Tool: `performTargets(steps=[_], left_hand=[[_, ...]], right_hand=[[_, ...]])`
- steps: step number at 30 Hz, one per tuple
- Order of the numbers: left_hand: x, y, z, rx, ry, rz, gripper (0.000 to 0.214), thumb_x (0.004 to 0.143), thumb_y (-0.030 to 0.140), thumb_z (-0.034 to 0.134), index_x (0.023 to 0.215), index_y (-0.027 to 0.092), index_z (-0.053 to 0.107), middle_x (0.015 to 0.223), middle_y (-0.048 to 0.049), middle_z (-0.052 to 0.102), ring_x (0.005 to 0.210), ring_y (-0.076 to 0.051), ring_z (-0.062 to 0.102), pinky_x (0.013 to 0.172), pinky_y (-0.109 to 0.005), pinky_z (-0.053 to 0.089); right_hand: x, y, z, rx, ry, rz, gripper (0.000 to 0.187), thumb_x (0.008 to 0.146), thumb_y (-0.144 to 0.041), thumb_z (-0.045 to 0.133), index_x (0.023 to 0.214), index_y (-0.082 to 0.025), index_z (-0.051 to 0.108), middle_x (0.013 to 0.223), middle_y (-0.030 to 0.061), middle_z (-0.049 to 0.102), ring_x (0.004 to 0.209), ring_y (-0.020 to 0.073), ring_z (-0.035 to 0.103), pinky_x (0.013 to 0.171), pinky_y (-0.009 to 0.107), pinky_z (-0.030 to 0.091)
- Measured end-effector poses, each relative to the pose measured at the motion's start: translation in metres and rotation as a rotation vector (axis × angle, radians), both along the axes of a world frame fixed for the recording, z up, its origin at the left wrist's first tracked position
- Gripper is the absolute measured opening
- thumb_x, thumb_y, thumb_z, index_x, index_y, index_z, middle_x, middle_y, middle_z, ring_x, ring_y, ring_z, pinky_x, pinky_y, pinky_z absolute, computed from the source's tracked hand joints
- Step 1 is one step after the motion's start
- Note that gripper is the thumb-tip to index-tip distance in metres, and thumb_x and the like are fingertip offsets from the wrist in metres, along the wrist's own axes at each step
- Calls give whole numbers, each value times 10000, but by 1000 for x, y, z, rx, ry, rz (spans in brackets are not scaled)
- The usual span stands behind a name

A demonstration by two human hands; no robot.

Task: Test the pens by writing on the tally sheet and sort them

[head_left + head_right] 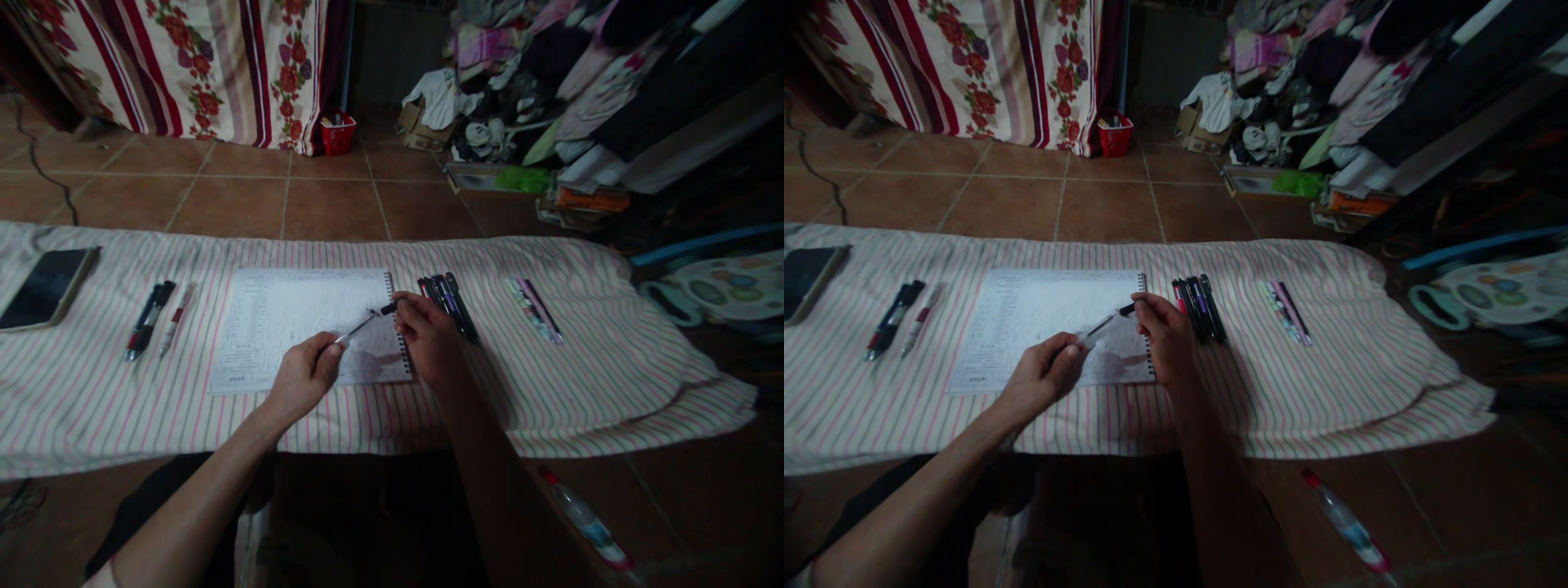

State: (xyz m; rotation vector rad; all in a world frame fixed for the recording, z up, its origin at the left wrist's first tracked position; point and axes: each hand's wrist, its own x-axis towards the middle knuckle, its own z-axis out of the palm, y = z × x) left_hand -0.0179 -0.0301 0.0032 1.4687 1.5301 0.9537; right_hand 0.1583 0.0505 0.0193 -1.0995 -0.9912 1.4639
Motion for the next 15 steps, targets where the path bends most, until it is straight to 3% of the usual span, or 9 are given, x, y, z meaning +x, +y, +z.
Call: performTargets(steps=[15], left_hand=[[1,1,2,6,12,-39,256,896,359,418,846,174,587,596,4,531,514,-115,462,494,-225,344]], right_hand=[[-2,-1,-3,71,-100,60,244,665,-373,689,841,-205,677,562,-61,471,537,86,398,529,250,310]])
